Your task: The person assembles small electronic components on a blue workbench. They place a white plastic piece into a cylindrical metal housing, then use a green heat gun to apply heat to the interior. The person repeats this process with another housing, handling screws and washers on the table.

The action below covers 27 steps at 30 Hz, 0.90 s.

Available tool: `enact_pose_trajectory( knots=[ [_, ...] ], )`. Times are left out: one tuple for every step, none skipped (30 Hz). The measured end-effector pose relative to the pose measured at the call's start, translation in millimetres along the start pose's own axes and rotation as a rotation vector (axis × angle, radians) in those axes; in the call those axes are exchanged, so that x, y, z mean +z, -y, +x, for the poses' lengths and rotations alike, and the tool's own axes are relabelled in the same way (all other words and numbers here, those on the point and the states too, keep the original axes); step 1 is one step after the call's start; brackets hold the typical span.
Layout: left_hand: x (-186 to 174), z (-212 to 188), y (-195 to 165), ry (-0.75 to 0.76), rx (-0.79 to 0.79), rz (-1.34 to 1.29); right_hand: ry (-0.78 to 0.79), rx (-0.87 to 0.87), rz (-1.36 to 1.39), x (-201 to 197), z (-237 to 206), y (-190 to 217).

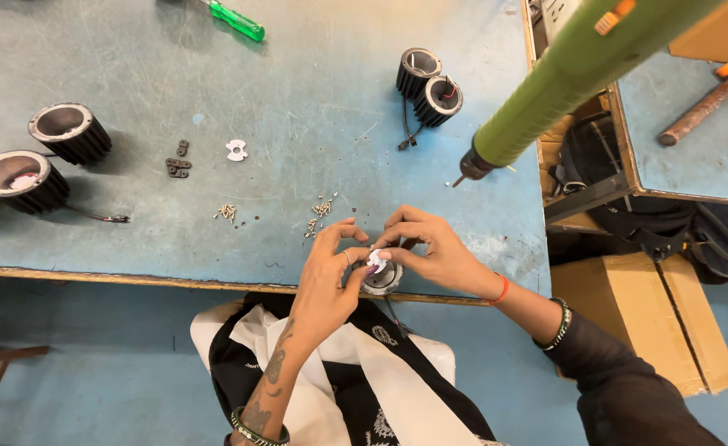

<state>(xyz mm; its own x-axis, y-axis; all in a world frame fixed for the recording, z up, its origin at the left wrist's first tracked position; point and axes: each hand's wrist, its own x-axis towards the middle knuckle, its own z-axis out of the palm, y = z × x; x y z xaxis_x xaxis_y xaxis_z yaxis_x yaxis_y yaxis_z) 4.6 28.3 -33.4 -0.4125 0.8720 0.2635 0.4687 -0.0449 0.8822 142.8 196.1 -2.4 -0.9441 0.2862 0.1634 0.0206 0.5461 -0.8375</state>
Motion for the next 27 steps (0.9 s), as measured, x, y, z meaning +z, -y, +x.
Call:
enact_pose_trajectory(
  knots=[
    [-1.2,-0.5,-0.7,0.005,0.007,0.003,0.018,0.004,-0.004,-1.2,0.6,-1.0],
    [-2.3,-0.8,-1.3,0.01,0.013,0.006,0.035,0.009,-0.008,-2.6,1.4,-1.7],
    [-3.2,-0.8,-1.6,0.013,0.03,0.022,0.074,0.028,0.006,-4.8,2.9,-2.2],
    [-3.9,-0.3,-1.8,0.017,0.048,0.038,0.112,0.048,0.019,-7.9,5.1,-2.5],
    [-4.4,0.2,-1.9,0.02,0.067,0.053,0.149,0.067,0.031,-11.3,7.3,-2.5],
    [-5.0,0.7,-1.8,0.029,0.075,0.062,0.182,0.044,0.014,-14.7,9.7,-2.0],
    [-5.7,1.5,-1.5,0.038,0.084,0.072,0.214,0.021,-0.002,-18.1,12.1,-1.4],
    [-6.3,2.4,-1.0,0.046,0.092,0.081,0.247,-0.002,-0.019,-21.0,14.4,-0.5],
    [-7.2,3.4,-0.2,0.056,0.099,0.084,0.268,-0.017,-0.061,-23.2,16.6,0.5],
    [-8.2,4.3,0.8,0.065,0.104,0.088,0.289,-0.031,-0.103,-25.1,18.1,1.7],
    [-8.8,4.8,1.8,0.075,0.11,0.091,0.31,-0.045,-0.145,-26.0,19.3,2.8],
    [-9.0,5.3,2.8,0.082,0.108,0.086,0.314,-0.059,-0.179,-26.5,20.3,3.7],
    [-8.9,5.8,3.9,0.09,0.106,0.081,0.319,-0.073,-0.213,-26.7,21.1,4.5],
    [-9.1,5.8,4.8,0.096,0.104,0.077,0.322,-0.088,-0.248,-26.6,21.5,5.2],
    [-9.7,5.7,5.6,0.1,0.086,0.074,0.32,-0.11,-0.263,-26.0,21.1,5.8],
    [-10.7,6.0,6.5,0.103,0.067,0.071,0.317,-0.134,-0.279,-24.9,20.0,6.4],
    [-11.6,6.4,7.3,0.105,0.048,0.07,0.314,-0.158,-0.295,-23.6,19.1,6.8],
    [-12.0,6.8,8.0,0.104,0.038,0.062,0.303,-0.177,-0.328,-22.1,18.1,7.0],
    [-12.1,7.4,8.8,0.103,0.027,0.053,0.293,-0.196,-0.361,-20.7,16.6,7.2],
    [-12.1,7.6,9.6,0.103,0.017,0.044,0.282,-0.214,-0.394,-19.2,14.8,7.3],
    [-12.7,7.7,10.5,0.106,0.011,0.034,0.268,-0.208,-0.396,-17.5,13.3,7.2],
    [-13.9,8.1,11.6,0.109,0.007,0.025,0.254,-0.203,-0.398,-15.9,12.1,6.9],
    [-14.5,8.6,12.4,0.112,0.003,0.015,0.239,-0.197,-0.4,-14.6,11.1,6.6],
    [-13.6,9.3,12.8,0.112,-0.013,0.006,0.223,-0.199,-0.396,-13.6,10.0,6.4],
    [-12.4,10.1,13.3,0.11,-0.029,-0.003,0.208,-0.202,-0.392,-12.8,9.1,6.0],
    [-11.6,10.7,14.0,0.109,-0.047,-0.012,0.193,-0.206,-0.387,-12.1,8.7,5.6],
    [-11.5,10.9,14.8,0.102,-0.004,0.001,0.187,-0.189,-0.363,-11.8,8.7,4.9]
  ],
)
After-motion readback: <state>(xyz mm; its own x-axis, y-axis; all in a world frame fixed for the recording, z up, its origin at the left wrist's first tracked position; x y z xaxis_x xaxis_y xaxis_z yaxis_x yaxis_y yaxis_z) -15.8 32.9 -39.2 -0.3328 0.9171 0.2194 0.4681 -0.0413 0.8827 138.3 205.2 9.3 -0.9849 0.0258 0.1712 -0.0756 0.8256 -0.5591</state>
